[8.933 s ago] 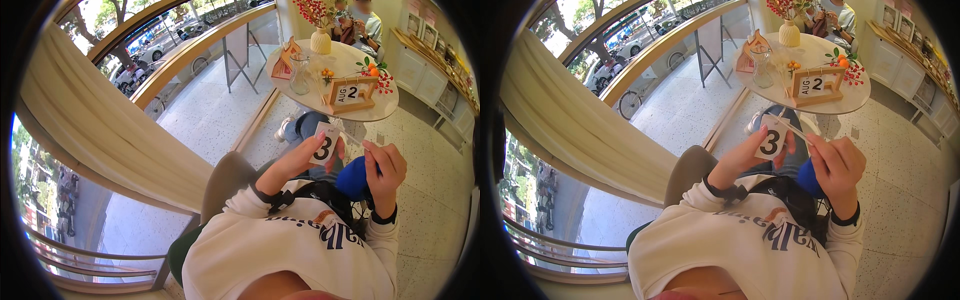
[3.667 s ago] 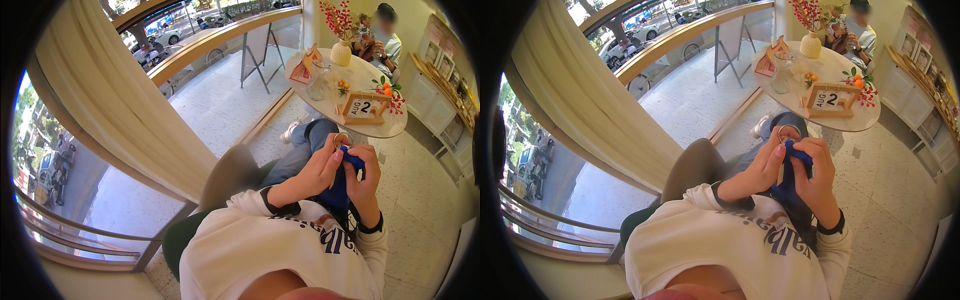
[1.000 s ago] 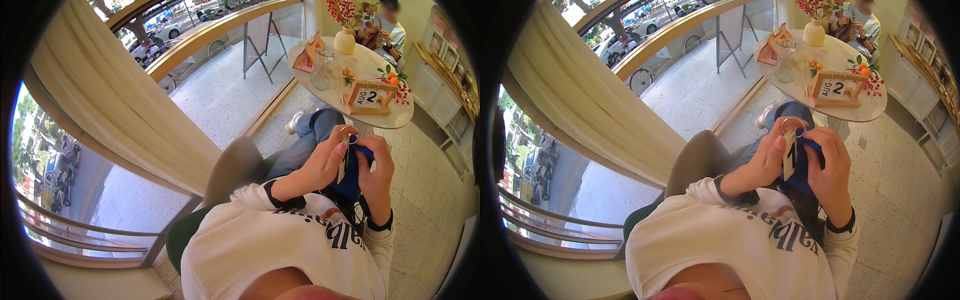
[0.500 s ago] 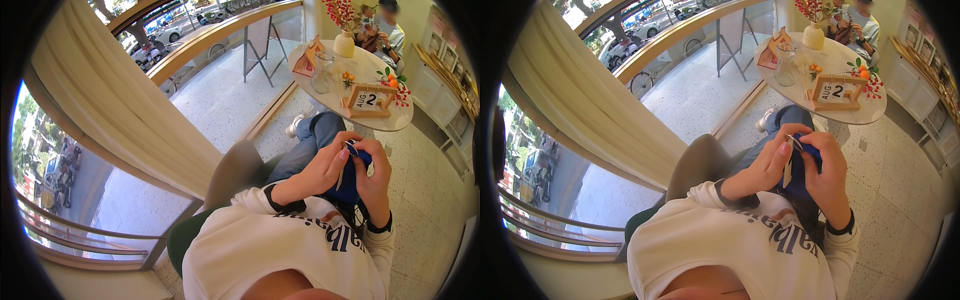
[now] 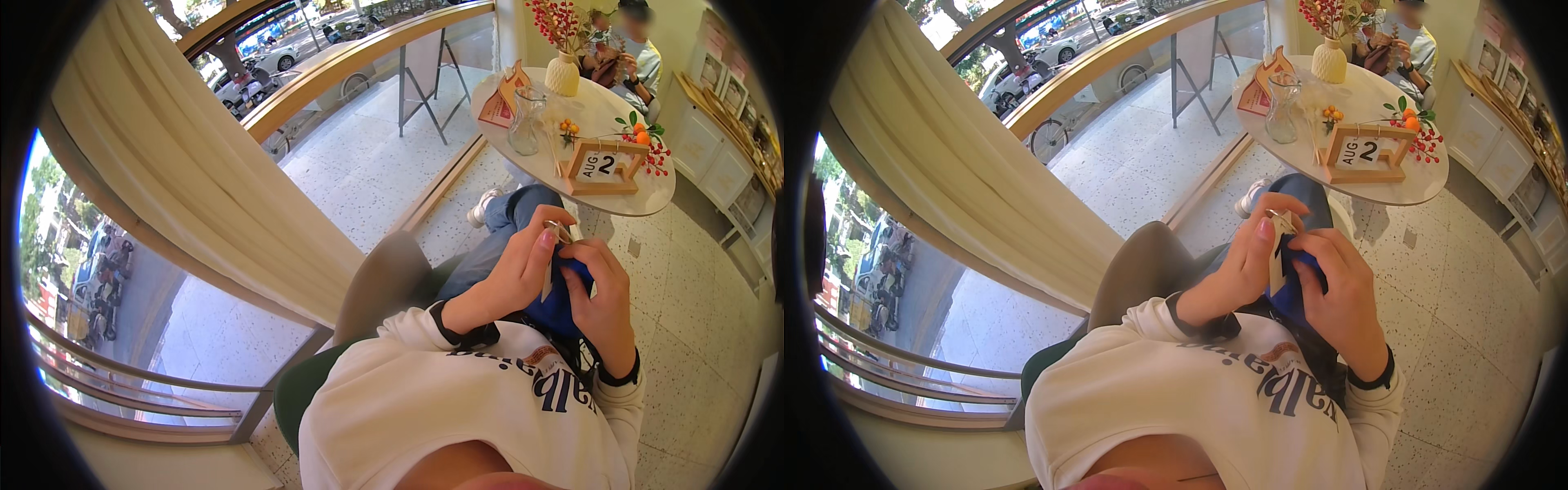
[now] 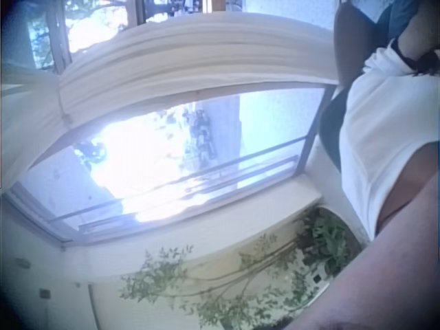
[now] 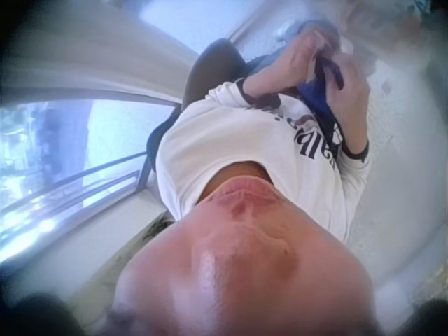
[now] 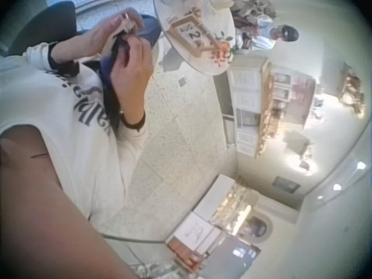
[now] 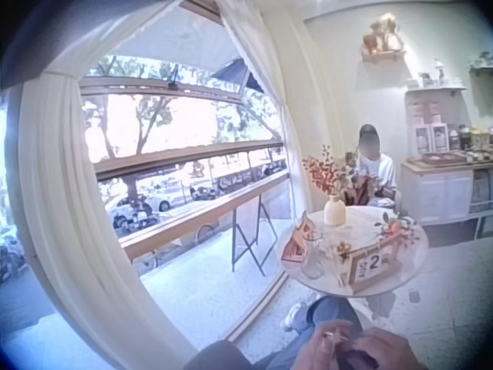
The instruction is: The person assembles a wooden flip calendar by threading numbered cards onto metal rings. They then wipe a glass pitcher with a blue cloth and place the completed calendar on a display counter.
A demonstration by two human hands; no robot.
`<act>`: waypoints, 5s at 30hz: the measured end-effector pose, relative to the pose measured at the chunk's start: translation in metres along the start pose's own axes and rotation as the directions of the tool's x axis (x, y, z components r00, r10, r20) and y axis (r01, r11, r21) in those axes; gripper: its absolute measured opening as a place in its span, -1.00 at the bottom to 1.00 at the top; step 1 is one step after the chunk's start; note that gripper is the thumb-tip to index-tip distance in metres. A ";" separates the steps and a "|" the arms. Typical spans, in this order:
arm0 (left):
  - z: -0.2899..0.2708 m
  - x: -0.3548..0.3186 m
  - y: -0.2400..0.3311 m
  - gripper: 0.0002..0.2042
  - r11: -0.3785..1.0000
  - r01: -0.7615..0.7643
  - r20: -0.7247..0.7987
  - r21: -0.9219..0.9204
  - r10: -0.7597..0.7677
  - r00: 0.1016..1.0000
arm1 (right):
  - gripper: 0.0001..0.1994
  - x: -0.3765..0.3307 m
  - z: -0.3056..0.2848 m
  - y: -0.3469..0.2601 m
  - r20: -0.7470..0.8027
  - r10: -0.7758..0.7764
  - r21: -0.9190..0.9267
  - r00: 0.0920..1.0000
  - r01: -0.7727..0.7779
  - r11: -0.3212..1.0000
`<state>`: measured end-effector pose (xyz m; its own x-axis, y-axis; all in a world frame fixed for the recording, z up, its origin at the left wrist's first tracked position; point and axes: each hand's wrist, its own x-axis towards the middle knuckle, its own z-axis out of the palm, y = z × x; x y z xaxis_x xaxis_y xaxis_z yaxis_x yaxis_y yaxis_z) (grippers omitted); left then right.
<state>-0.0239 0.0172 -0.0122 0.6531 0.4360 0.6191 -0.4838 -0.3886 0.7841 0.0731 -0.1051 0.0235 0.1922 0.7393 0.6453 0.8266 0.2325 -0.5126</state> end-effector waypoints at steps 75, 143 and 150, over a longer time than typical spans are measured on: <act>0.007 0.003 -0.012 -0.55 0.992 0.019 -0.006 -0.121 -0.020 1.000 | -0.76 0.004 0.005 0.017 -0.205 -0.100 -0.034 0.974 0.095 0.995; 0.003 0.006 -0.010 -0.39 0.796 0.355 0.165 -0.490 -0.315 0.934 | -0.54 0.002 -0.020 0.014 0.272 -0.172 -0.226 0.947 0.236 0.945; 0.002 0.005 -0.013 -0.40 0.755 0.396 0.190 -0.523 -0.350 0.917 | -0.49 0.000 -0.024 0.016 0.219 -0.123 -0.149 0.968 0.158 0.976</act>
<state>-0.0130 0.0226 -0.0190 0.8791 0.3821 0.2850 -0.4107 0.3037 0.8597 0.0989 -0.1168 0.0291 -0.0314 0.8255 0.5636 0.9159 0.2495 -0.3144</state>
